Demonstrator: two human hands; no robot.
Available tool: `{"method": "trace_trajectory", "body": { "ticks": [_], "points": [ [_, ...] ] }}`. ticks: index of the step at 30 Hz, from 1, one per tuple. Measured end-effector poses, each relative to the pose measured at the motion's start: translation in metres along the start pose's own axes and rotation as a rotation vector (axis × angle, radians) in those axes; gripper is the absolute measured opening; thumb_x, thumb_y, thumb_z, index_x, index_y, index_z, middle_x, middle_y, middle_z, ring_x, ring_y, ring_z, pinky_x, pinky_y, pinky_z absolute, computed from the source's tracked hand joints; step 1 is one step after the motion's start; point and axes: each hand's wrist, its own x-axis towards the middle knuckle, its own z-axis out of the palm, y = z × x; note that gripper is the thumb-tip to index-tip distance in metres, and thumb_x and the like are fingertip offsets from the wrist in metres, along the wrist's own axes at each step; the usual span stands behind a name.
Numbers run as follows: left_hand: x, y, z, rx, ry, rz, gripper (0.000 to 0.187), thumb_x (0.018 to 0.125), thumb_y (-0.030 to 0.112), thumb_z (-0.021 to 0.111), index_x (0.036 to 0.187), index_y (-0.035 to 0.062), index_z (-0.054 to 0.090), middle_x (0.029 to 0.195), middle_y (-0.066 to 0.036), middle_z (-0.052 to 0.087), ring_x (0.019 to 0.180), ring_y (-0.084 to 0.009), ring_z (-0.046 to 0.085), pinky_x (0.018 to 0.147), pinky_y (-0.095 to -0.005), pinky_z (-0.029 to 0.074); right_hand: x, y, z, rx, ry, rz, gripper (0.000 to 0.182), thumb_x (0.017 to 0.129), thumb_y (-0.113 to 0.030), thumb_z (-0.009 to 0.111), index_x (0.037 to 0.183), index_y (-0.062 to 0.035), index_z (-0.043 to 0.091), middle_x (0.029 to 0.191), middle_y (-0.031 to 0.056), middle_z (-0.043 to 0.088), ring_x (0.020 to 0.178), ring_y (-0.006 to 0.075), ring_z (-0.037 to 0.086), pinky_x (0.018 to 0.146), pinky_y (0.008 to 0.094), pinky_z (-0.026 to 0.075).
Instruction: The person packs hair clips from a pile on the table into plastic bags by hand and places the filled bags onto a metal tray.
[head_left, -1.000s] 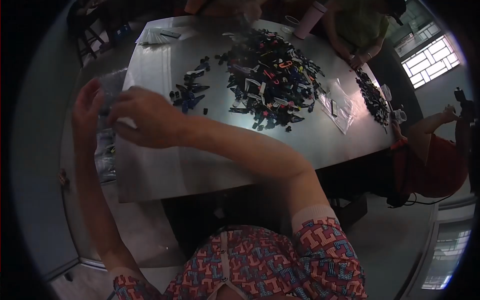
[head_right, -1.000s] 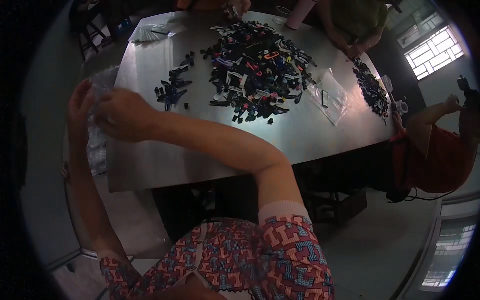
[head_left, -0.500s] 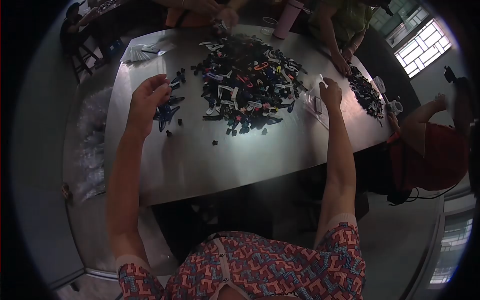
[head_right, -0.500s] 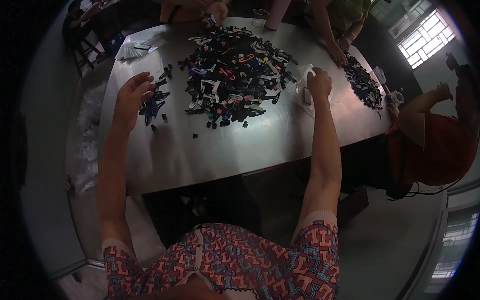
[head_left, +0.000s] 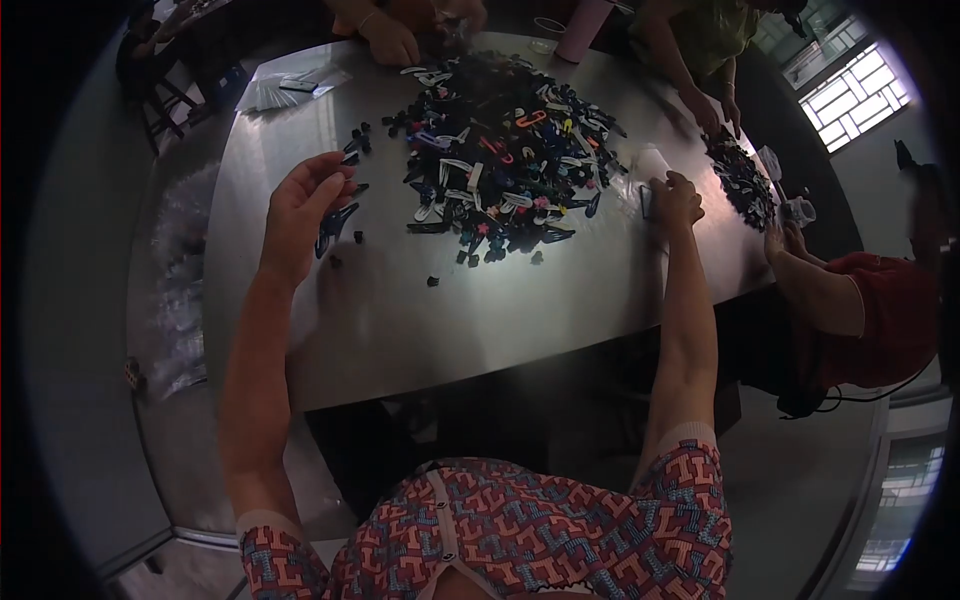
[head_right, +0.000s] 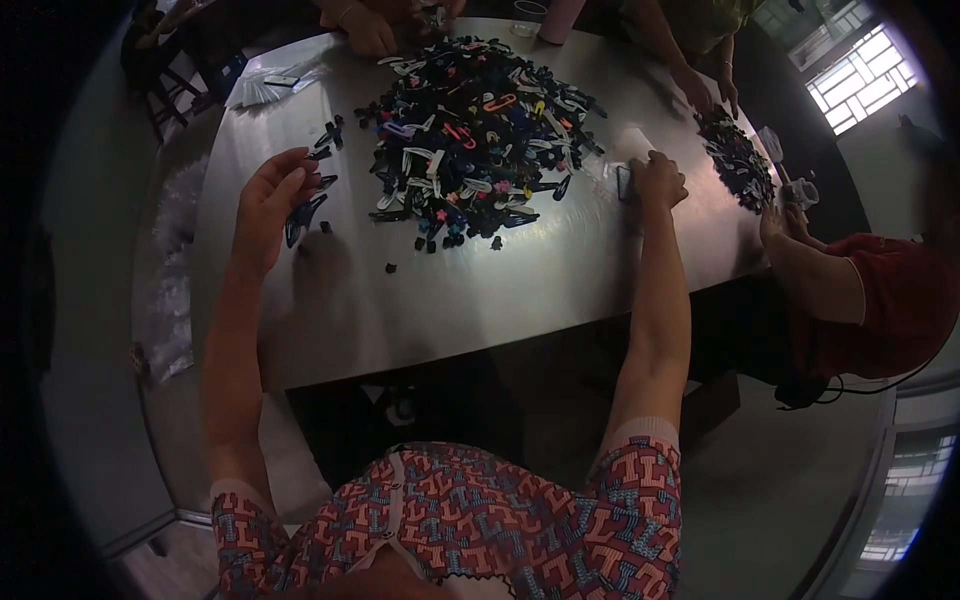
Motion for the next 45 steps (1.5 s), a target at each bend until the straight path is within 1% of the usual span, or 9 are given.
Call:
{"method": "trace_trajectory", "body": {
  "ticks": [7, 12, 16, 18, 25, 33, 36, 40, 45],
  "points": [
    [-0.001, -0.002, -0.001, 0.013, 0.01, -0.008, 0.029, 0.097, 0.01, 0.058, 0.124, 0.0009, 0.058, 0.11, -0.007, 0.067, 0.098, -0.012, 0.064, 0.088, -0.0251, 0.051, 0.001, 0.005, -0.007, 0.131, -0.088, 0.024, 0.036, 0.081, -0.033, 0.069, 0.116, -0.0275, 0.069, 0.103, -0.0036, 0.072, 0.109, 0.0295, 0.059, 0.094, 0.048, 0.039],
    [-0.002, -0.001, 0.0, 0.034, 0.004, -0.04, 0.029, 0.097, 0.01, 0.059, 0.124, 0.0012, 0.058, 0.109, -0.008, 0.067, 0.097, -0.0122, 0.064, 0.09, -0.0258, 0.052, 0.002, 0.008, -0.002, 0.261, 0.2, 0.052, 0.026, 0.078, -0.031, 0.071, 0.104, -0.0281, 0.074, 0.1, -0.0067, 0.074, 0.097, 0.0175, 0.067, 0.088, 0.0468, 0.041],
    [0.0, -0.005, -0.004, 0.02, -0.005, -0.039, 0.028, 0.097, 0.011, 0.059, 0.123, 0.0015, 0.059, 0.109, -0.008, 0.067, 0.097, -0.0122, 0.064, 0.09, -0.026, 0.052, -0.003, -0.003, -0.016, 0.303, 0.266, 0.105, 0.02, 0.078, -0.03, 0.072, 0.098, -0.0279, 0.074, 0.095, -0.0076, 0.073, 0.1, 0.0196, 0.062, 0.087, 0.0438, 0.037],
    [-0.001, -0.004, -0.004, 0.015, -0.002, -0.04, 0.028, 0.097, 0.011, 0.059, 0.123, 0.0014, 0.059, 0.109, -0.008, 0.067, 0.098, -0.0123, 0.064, 0.09, -0.0261, 0.052, 0.0, -0.001, -0.013, 0.305, 0.478, -0.006, 0.02, 0.078, -0.031, 0.072, 0.098, -0.0275, 0.074, 0.092, -0.0078, 0.073, 0.095, 0.0184, 0.064, 0.085, 0.0441, 0.037],
    [0.0, -0.004, -0.002, 0.001, -0.051, -0.023, 0.031, 0.097, 0.011, 0.059, 0.125, 0.0011, 0.058, 0.11, -0.008, 0.067, 0.098, -0.0125, 0.064, 0.09, -0.026, 0.051, -0.006, -0.067, -0.054, 0.813, 0.521, -0.31, 0.018, 0.081, -0.018, 0.073, 0.097, -0.0098, 0.074, 0.094, 0.0053, 0.073, 0.089, 0.0211, 0.069, 0.084, 0.035, 0.049],
    [-0.013, 0.013, 0.009, -0.181, -0.18, -0.05, 0.048, 0.096, 0.033, 0.061, 0.131, 0.0006, 0.055, 0.119, -0.011, 0.064, 0.115, -0.0179, 0.058, 0.103, -0.0329, 0.042, -0.135, -0.26, -0.125, 1.095, -0.155, -0.915, 0.017, 0.085, -0.007, 0.072, 0.102, -0.0069, 0.071, 0.09, 0.0037, 0.071, 0.082, 0.0096, 0.065, 0.073, 0.026, 0.051],
    [-0.013, 0.013, -0.001, -0.225, -0.216, -0.129, 0.046, 0.095, 0.032, 0.061, 0.127, -0.0004, 0.058, 0.12, -0.012, 0.064, 0.116, -0.0182, 0.058, 0.102, -0.0335, 0.043, -0.168, -0.29, -0.115, 1.035, -0.103, -1.244, 0.015, 0.082, -0.002, 0.071, 0.095, -0.0074, 0.072, 0.085, 0.0063, 0.068, 0.078, 0.0191, 0.067, 0.07, 0.0281, 0.052],
    [-0.012, 0.01, 0.005, 0.159, -0.11, -0.207, 0.035, 0.091, 0.024, 0.065, 0.113, -0.0029, 0.066, 0.111, -0.014, 0.069, 0.105, -0.019, 0.065, 0.092, -0.0329, 0.05, -0.205, -0.292, -0.102, 1.076, -0.073, -1.212, 0.019, 0.079, 0.001, 0.072, 0.096, -0.0063, 0.071, 0.092, 0.0057, 0.067, 0.077, 0.0198, 0.066, 0.071, 0.0286, 0.052],
    [-0.015, 0.01, 0.005, 0.011, -0.008, -0.203, 0.029, 0.09, 0.015, 0.068, 0.11, -0.006, 0.066, 0.098, -0.015, 0.072, 0.086, -0.0192, 0.07, 0.078, -0.0293, 0.055, -0.201, -0.283, -0.109, 1.197, -0.274, -1.01, 0.03, 0.081, -0.002, 0.072, 0.11, -0.0051, 0.067, 0.107, 0.006, 0.064, 0.083, 0.0122, 0.062, 0.076, 0.0282, 0.051]
  ]
}}
